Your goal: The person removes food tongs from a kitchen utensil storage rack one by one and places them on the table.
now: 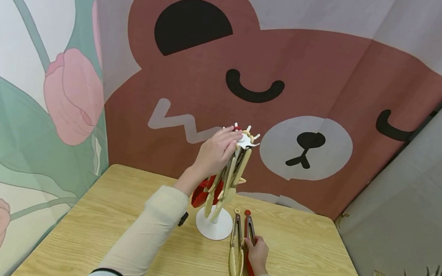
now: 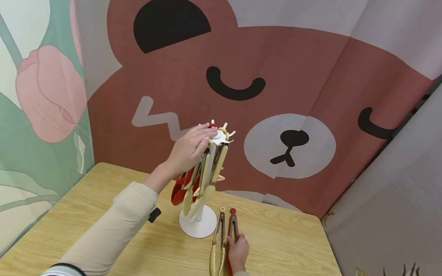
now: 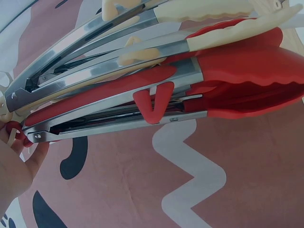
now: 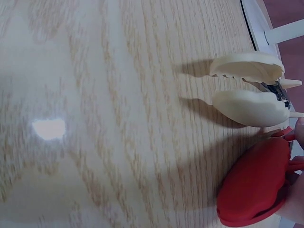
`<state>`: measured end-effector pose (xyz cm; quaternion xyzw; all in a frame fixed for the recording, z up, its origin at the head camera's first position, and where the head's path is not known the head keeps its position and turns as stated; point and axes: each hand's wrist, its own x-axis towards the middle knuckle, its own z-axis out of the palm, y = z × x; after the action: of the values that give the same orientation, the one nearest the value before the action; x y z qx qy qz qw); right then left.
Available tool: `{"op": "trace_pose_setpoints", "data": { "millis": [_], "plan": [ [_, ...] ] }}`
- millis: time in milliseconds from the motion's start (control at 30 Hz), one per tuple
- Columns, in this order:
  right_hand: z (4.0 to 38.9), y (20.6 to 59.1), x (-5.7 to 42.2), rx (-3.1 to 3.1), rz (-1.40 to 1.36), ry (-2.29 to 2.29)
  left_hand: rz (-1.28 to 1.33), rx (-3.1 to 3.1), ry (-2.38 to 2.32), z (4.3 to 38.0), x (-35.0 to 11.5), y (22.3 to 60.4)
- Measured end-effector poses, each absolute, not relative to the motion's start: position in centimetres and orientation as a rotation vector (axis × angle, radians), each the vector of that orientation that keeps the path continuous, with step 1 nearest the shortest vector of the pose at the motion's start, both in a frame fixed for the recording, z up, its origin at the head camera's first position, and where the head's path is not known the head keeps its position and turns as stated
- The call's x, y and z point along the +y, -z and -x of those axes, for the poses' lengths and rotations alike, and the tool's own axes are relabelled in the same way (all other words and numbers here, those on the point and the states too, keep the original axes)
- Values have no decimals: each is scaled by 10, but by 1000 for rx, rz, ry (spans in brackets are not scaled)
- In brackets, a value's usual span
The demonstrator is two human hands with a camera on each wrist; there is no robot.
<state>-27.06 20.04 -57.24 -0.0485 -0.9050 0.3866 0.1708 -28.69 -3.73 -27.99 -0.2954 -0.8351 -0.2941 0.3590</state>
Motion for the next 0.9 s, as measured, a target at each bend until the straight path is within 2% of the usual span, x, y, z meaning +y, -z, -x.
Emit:
{"op": "trace_pose_setpoints", "data": {
  "millis": [900],
  "plan": [
    [272,575,200,-2587,122,-1076,768,-2141,757,287,-39,282]
  ]
}}
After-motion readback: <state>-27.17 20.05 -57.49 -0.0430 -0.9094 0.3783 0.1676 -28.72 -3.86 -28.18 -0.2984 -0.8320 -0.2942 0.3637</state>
